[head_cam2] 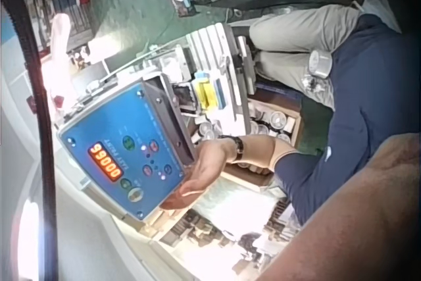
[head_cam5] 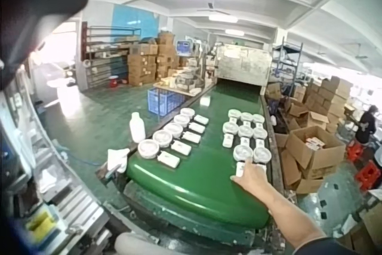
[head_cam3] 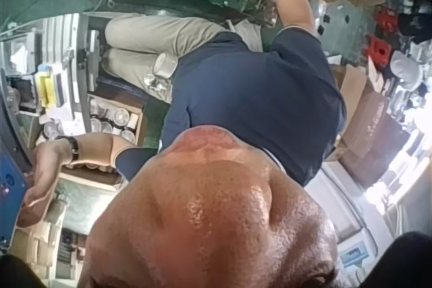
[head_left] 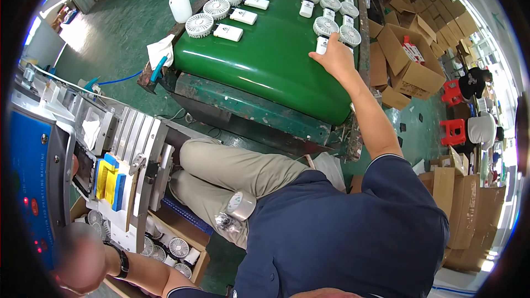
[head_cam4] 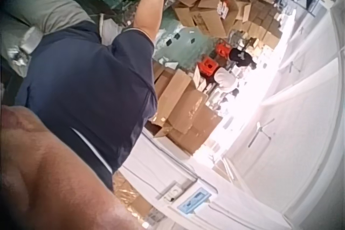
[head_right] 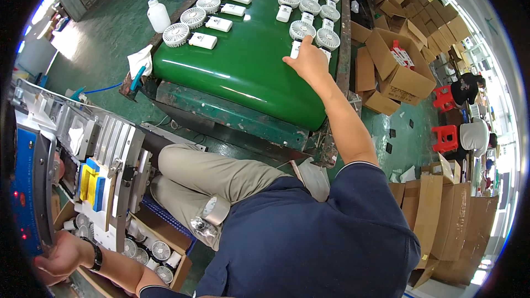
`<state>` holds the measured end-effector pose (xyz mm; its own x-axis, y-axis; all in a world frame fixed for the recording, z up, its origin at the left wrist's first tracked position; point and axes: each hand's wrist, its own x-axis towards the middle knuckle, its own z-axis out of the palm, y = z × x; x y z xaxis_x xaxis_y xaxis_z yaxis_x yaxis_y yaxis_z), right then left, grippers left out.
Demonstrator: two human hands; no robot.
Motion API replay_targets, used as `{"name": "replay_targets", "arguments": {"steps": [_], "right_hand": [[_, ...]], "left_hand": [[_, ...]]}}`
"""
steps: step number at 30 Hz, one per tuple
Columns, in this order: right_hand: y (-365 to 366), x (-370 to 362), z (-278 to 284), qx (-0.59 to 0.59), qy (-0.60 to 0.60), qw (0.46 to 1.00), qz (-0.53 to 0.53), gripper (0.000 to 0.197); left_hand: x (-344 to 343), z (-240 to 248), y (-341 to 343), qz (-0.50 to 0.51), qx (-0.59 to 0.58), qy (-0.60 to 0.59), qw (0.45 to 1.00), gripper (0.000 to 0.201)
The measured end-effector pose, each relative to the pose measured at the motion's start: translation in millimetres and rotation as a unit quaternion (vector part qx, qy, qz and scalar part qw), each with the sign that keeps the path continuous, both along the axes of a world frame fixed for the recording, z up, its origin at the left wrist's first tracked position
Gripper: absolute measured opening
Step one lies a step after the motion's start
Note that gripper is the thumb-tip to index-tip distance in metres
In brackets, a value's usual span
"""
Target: Assembling small portable fans by printing logos on the bases and attaching the fan heads.
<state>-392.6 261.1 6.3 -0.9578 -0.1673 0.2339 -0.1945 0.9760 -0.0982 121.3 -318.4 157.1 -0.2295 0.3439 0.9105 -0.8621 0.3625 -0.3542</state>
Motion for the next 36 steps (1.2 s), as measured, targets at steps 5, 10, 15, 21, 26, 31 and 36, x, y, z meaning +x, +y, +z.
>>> {"name": "replay_targets", "arguments": {"steps": [5,10,15,21,26,31,36], "right_hand": [[-28,4,34,0.043,-0.029,0.999,0.004,0.072],[-93,-23,47,-0.126,-0.063,0.975,0.173,0.058],[-128,-185,-14,-0.213,0.036,0.954,0.209,0.042],[-162,-337,-32,-0.282,0.017,0.955,0.094,0.044],[-145,-392,-17,-0.244,-0.184,0.952,0.015,0.043],[-145,-433,-31,-0.099,-0.152,0.982,0.049,0.042],[-143,-423,-32,-0.109,-0.029,0.994,-0.003,0.045]], "left_hand": [[10,-15,-4,-0.488,0.307,0.096,0.812,0.054],[-11,-6,19,-0.467,0.239,0.183,0.832,0.055],[-71,22,72,-0.183,0.009,0.053,0.982,0.064],[-76,41,112,-0.393,0.116,0.173,0.896,0.045],[-68,25,85,-0.242,0.068,0.182,0.951,0.049],[-33,18,98,0.151,-0.034,0.077,0.985,0.054],[-21,13,107,0.397,-0.084,0.016,0.914,0.054]]}}
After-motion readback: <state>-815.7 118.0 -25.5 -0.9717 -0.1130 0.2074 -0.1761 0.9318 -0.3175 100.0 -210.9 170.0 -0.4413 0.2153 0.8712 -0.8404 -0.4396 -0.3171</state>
